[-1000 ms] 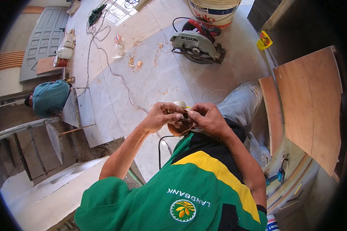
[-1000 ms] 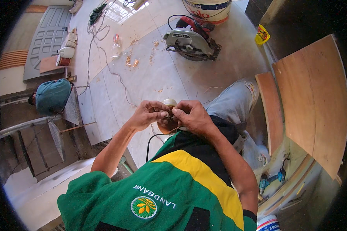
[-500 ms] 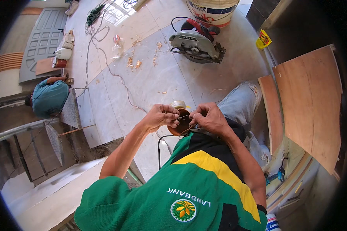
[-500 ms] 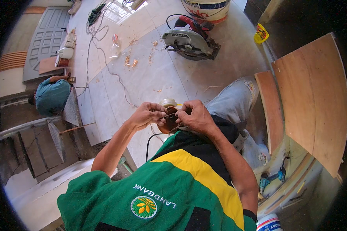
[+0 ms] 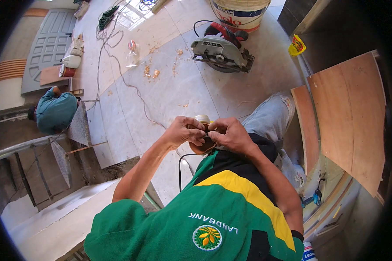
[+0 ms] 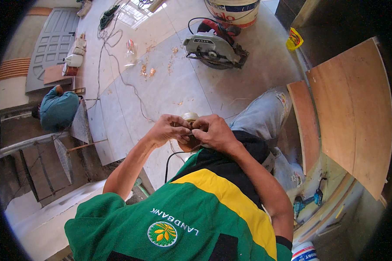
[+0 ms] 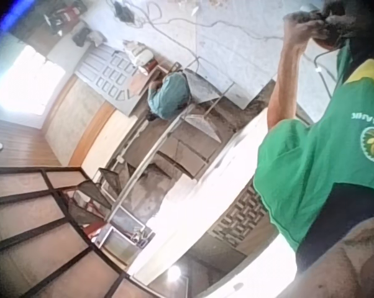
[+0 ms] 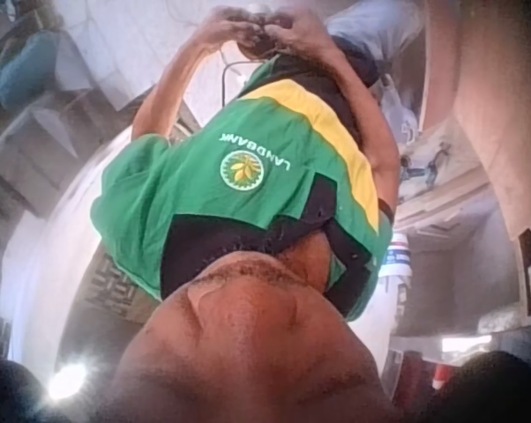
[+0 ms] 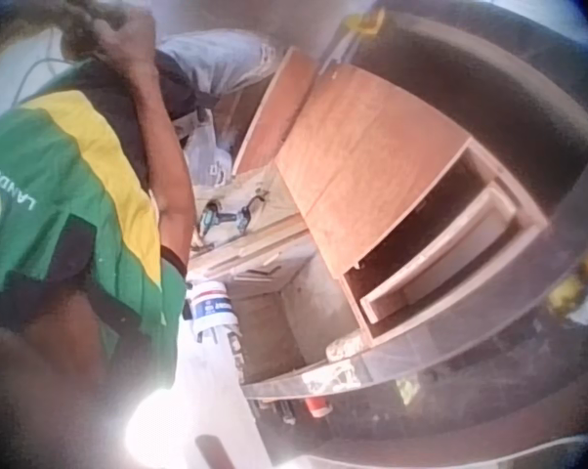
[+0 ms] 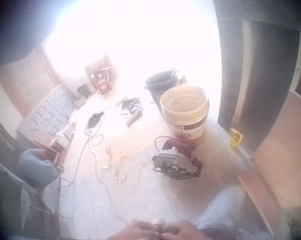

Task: The person sands the edge of a wooden board with a hand sander, test-fits it against a wooden cabinet, marks lines using a pencil, handles an adhesive packet near the cabinet, and adjusts straps on a mask by hand.

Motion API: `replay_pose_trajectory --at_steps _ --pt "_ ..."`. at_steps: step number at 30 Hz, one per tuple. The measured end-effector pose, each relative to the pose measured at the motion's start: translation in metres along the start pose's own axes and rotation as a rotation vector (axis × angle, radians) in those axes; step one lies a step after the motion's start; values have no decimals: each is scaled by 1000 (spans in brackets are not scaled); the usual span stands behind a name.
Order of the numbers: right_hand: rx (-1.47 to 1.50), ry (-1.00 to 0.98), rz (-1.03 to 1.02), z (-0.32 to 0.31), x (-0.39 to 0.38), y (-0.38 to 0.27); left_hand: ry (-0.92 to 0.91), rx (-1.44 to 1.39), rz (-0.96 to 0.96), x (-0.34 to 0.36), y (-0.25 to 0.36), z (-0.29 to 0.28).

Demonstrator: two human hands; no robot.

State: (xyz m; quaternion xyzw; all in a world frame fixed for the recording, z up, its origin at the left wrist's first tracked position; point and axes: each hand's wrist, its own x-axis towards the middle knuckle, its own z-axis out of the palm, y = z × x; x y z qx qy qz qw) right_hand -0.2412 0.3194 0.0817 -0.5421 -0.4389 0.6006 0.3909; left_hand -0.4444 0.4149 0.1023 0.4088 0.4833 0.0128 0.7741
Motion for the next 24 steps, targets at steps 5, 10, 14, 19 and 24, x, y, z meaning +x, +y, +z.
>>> replay_pose_trajectory --at_steps 5,10,14,19,24 --pt "-91 -139 41 2 2 1 19 130 37 -1 -1 5" --pt "-61 -125 10 0 -4 14 40 213 42 5 -13 2" --pt "208 -75 91 -12 -7 0 144 513 140 6 -19 5" --pt "328 -57 54 -25 -7 1 92 1055 308 22 -22 15" --pt "197 193 -70 -46 -18 4 82 614 507 6 37 63"
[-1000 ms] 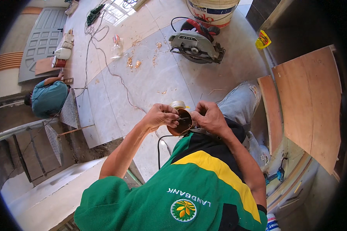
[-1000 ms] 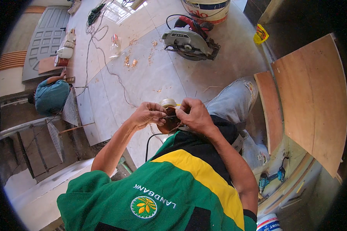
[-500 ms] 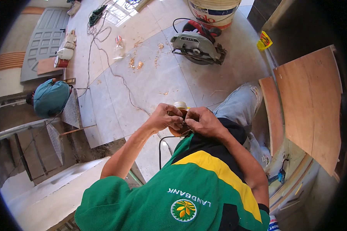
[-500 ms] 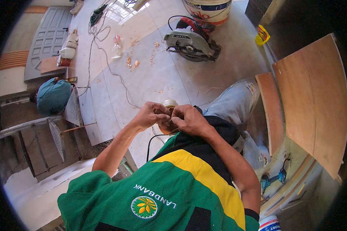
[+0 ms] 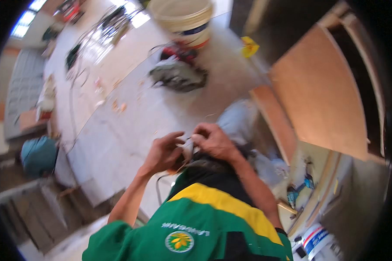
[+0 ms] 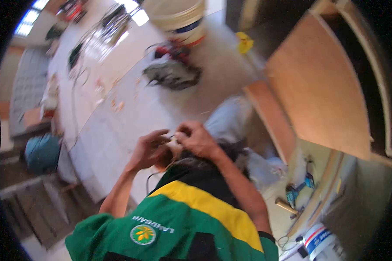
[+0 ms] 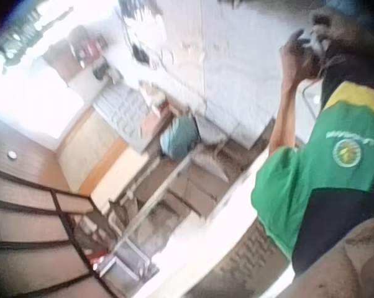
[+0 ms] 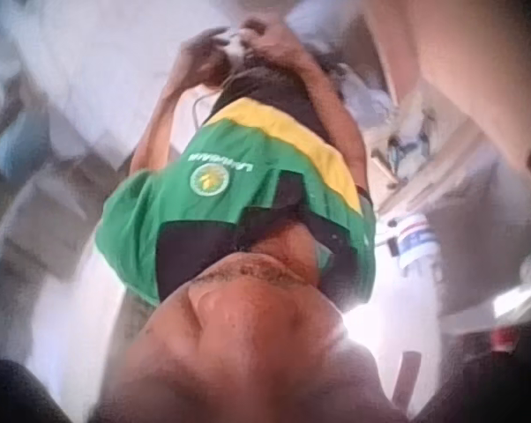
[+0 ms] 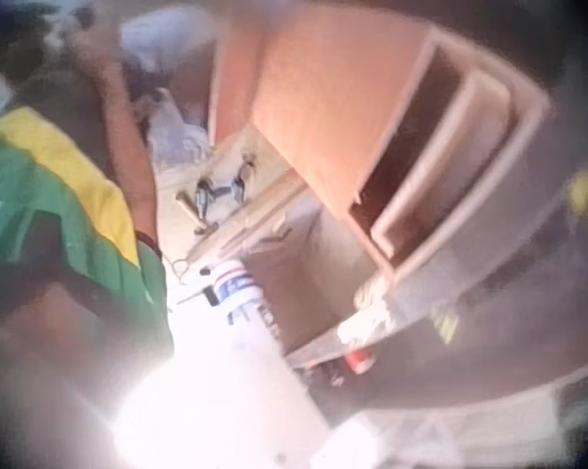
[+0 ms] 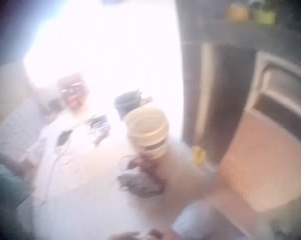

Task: The person sands the edge of a wooden board with a hand sander, test-fits it against a wooden cabinet, marks lines using a pencil, handles an adhesive packet near the cabinet, and adjusts straps on a mask by hand.

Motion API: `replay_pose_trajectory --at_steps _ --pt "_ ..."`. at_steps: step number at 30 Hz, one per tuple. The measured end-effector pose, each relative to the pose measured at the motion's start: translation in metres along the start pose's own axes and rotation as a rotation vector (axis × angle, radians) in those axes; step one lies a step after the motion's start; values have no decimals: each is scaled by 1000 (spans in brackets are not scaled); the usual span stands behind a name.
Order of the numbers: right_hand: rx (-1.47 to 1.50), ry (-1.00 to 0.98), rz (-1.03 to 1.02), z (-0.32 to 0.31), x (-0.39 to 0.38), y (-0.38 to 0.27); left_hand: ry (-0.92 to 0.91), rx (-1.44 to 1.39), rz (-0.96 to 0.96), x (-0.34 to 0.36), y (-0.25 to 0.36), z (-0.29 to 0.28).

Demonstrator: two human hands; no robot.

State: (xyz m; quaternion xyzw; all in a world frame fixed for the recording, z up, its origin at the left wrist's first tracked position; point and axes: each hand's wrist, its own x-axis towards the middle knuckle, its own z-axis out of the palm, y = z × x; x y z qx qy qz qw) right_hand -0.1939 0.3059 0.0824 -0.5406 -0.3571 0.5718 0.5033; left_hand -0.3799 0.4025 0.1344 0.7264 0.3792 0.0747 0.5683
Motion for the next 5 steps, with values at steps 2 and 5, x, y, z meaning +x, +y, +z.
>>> replay_pose_trajectory --at_steps 2,5 --pt "60 42 -35 -13 -5 -4 -37 -34 72 11 10 4" --pt "149 132 -68 -32 -21 -7 -92 158 289 41 16 20"
